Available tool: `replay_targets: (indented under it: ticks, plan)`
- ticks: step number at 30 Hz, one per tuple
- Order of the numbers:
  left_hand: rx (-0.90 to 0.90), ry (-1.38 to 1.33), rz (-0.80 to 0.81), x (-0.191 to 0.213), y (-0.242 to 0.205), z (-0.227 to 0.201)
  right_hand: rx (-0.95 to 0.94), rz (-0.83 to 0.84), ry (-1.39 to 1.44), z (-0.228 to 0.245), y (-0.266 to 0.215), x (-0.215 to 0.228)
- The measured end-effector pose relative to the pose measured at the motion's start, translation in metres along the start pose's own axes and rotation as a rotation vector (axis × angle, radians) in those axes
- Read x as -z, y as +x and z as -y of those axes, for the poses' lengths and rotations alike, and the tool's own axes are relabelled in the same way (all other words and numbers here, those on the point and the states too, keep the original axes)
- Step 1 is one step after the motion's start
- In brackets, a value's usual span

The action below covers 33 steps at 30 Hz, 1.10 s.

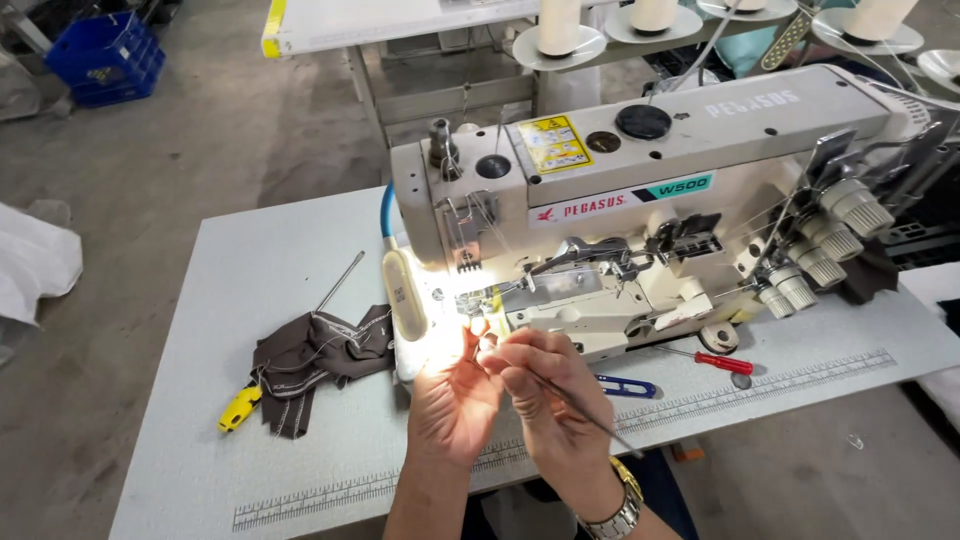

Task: The person uses a screwdriver to adjust components on a sewing machine, then uses tweezers to thread the needle and manipulate internal parts. The person repeatedly handles the needle and thread while working on the machine's needle area.

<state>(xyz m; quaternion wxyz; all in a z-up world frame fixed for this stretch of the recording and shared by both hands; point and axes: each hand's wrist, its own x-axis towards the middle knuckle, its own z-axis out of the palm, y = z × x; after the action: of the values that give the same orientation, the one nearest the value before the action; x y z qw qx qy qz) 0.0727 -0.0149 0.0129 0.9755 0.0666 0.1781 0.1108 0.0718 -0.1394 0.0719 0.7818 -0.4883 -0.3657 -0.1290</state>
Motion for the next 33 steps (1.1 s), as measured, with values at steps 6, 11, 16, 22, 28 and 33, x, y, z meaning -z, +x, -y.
replay_targets:
  ticks: [6, 11, 16, 22, 28, 33]
  plan:
    - [-0.082, 0.058, 0.085, 0.007, -0.001, -0.005, 0.023, 0.094, -0.043, 0.001, -0.002, 0.000]
    - [0.085, -0.053, 0.094, 0.016, 0.003, -0.007, -0.006, 0.002, -0.087, 0.004, -0.002, -0.008]
    - [0.072, -0.041, 0.011, 0.011, -0.002, -0.007, 0.156, 0.021, -0.308, -0.011, -0.007, -0.005]
    - [0.007, 0.029, -0.056, -0.002, -0.010, -0.004, 0.188, -0.028, -0.305, -0.027, -0.013, -0.004]
    - [-0.009, -0.009, -0.077, 0.000, -0.007, -0.003, 0.221, 0.001, -0.381, -0.030, -0.011, -0.003]
    - [-0.020, -0.008, -0.033, 0.002, -0.006, -0.002, 0.218, 0.000, -0.390, -0.028, -0.010, -0.005]
